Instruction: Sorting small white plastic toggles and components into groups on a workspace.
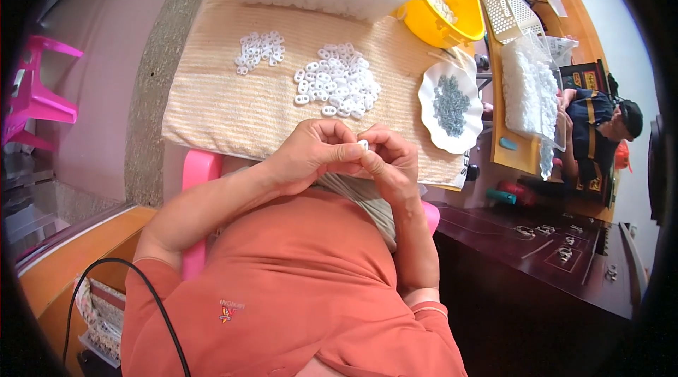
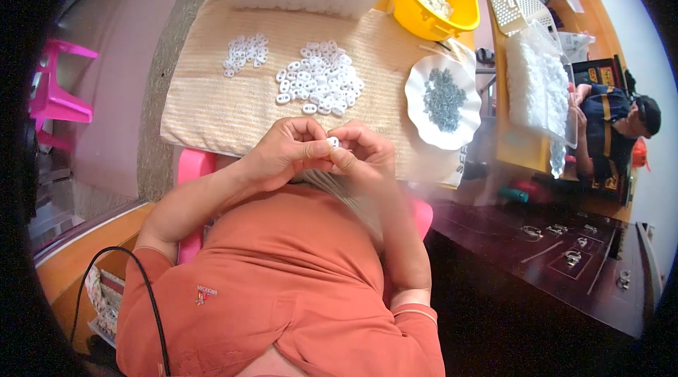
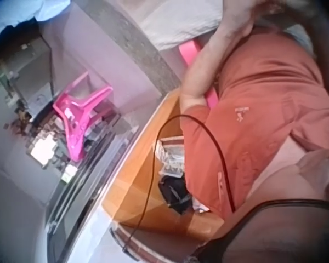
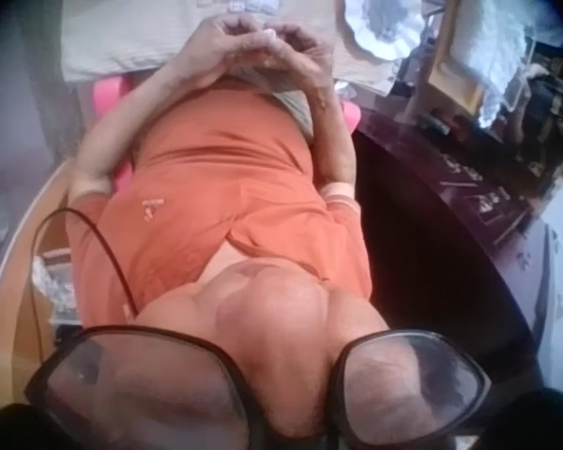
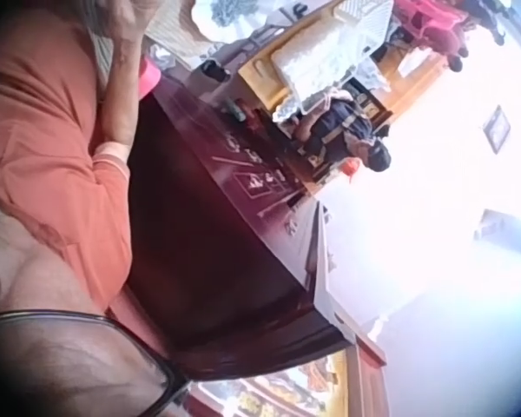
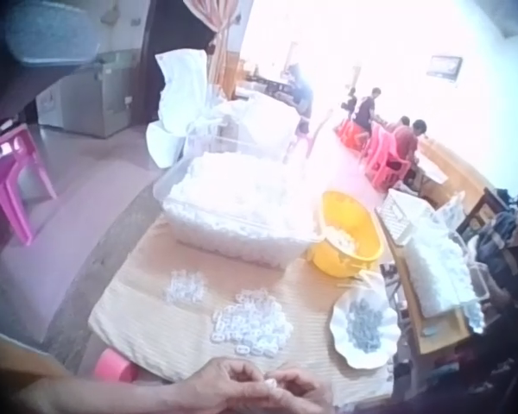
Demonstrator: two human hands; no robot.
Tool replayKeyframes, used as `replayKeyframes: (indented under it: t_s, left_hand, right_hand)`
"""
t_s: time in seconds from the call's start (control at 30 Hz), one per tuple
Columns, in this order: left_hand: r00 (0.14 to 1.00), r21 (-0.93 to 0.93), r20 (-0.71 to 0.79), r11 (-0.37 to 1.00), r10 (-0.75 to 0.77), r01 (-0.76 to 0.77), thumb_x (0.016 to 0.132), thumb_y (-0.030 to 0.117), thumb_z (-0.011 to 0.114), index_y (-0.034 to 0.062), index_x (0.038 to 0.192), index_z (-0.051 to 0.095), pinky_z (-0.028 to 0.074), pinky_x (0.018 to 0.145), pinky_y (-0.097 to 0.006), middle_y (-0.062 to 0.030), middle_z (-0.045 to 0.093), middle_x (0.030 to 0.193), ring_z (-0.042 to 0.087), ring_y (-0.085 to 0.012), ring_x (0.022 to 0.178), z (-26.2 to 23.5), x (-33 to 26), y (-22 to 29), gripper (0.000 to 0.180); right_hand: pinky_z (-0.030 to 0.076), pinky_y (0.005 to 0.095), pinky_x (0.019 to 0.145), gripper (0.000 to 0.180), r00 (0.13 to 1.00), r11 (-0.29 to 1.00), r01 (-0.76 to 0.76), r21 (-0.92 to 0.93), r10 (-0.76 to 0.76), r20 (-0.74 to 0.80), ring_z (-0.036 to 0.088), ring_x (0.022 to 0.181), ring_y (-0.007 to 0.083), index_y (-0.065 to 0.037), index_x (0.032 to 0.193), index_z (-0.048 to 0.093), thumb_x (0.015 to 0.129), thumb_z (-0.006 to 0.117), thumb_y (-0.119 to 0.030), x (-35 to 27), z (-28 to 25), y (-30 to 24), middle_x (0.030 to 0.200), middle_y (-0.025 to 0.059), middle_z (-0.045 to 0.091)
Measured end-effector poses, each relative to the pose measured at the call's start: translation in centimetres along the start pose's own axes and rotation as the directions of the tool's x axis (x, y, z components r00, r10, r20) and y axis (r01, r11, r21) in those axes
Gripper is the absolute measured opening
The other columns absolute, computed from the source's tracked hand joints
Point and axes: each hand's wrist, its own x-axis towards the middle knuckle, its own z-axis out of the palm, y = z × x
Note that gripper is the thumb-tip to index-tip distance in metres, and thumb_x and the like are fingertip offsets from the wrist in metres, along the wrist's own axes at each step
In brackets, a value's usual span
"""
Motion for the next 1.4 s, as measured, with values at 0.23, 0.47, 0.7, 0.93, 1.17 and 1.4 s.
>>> replayKeyframes:
  t_s: [0.23, 0.47, 0.7, 0.93, 1.17, 1.4]
  left_hand:
    - [1.0, 0.026, 0.006, 1.0, 0.007, -0.007, 0.088, 0.01, 0.068, 0.0021, 0.096, 0.064, 0.057, 0.077, -0.028, -0.0056, 0.067, 0.093, 0.065, -0.0122, 0.084, 0.3, -0.4, 0.2, 0.012]
    - [0.999, 0.028, -0.043, 1.0, -0.009, 0.01, 0.089, 0.012, 0.068, 0.0014, 0.099, 0.064, 0.057, 0.077, -0.027, -0.0055, 0.066, 0.095, 0.064, -0.0115, 0.084, 0.4, -0.2, 0.4, 0.015]
    - [0.999, 0.067, -0.047, 0.998, 0.009, -0.006, 0.088, 0.013, 0.07, 0.0012, 0.104, 0.064, 0.056, 0.076, -0.027, -0.0034, 0.066, 0.091, 0.064, -0.01, 0.081, 0.6, -0.4, 0.6, 0.021]
    - [0.995, 0.163, -0.091, 0.986, 0.04, -0.024, 0.089, 0.009, 0.067, 0.0002, 0.1, 0.064, 0.06, 0.075, -0.029, -0.0066, 0.067, 0.095, 0.065, -0.0111, 0.079, 0.5, -0.8, 0.7, 0.015]
    - [0.984, 0.21, -0.133, 0.973, 0.122, -0.092, 0.088, 0.007, 0.068, -0.0002, 0.098, 0.065, 0.057, 0.068, -0.023, -0.0045, 0.066, 0.092, 0.061, -0.0063, 0.073, 0.7, -0.6, 0.5, 0.012]
    - [0.917, 0.557, -0.056, 0.775, 0.396, -0.3, 0.088, 0.004, 0.067, 0.0008, 0.094, 0.067, 0.045, 0.06, -0.017, -0.0012, 0.066, 0.093, 0.056, -0.0016, 0.074, 0.2, -0.6, 0.3, 0.007]
  right_hand:
    - [0.044, 0.0221, 0.076, 0.016, 0.996, 0.998, -0.044, 0.054, 0.04, 0.078, 0.051, 0.087, 0.0092, 0.0, 0.097, 0.06, 0.085, 0.07, -0.004, -0.1, -0.6, -0.4, 0.1, 0.004, 0.053]
    - [0.058, 0.0337, 0.074, 0.008, 0.989, 0.989, -0.009, -0.145, -0.013, -0.151, 0.062, 0.083, 0.0144, 0.001, 0.097, 0.06, 0.089, 0.063, 0.0, 0.5, -1.3, -2.6, 0.098, 0.0101, 0.059]
    - [0.052, 0.0226, 0.061, 0.021, 0.814, 0.814, 0.261, -0.52, -0.475, -0.335, 0.062, 0.067, 0.0109, 0.005, 0.107, 0.062, 0.09, 0.065, -0.007, 5.1, -5.1, -8.8, 0.084, 0.0056, 0.064]
    - [0.05, 0.0201, 0.058, 0.023, 0.624, 0.56, 0.261, -0.786, -0.72, -0.305, 0.061, 0.064, 0.0091, 0.003, 0.105, 0.066, 0.091, 0.066, -0.015, 10.9, -6.7, -13.3, 0.081, 0.0059, 0.067]
    - [0.053, 0.0286, 0.068, 0.031, 0.713, 0.362, -0.01, -0.932, -0.651, -0.261, 0.068, 0.074, 0.0176, 0.003, 0.112, 0.067, 0.087, 0.067, -0.017, 16.0, -12.1, -12.0, 0.089, 0.0142, 0.072]
    - [0.049, 0.0241, 0.063, 0.02, 0.861, 0.449, 0.1, -0.888, -0.487, -0.149, 0.062, 0.068, 0.0115, 0.001, 0.102, 0.069, 0.087, 0.068, -0.012, 11.0, -7.0, -7.6, 0.086, 0.0083, 0.069]
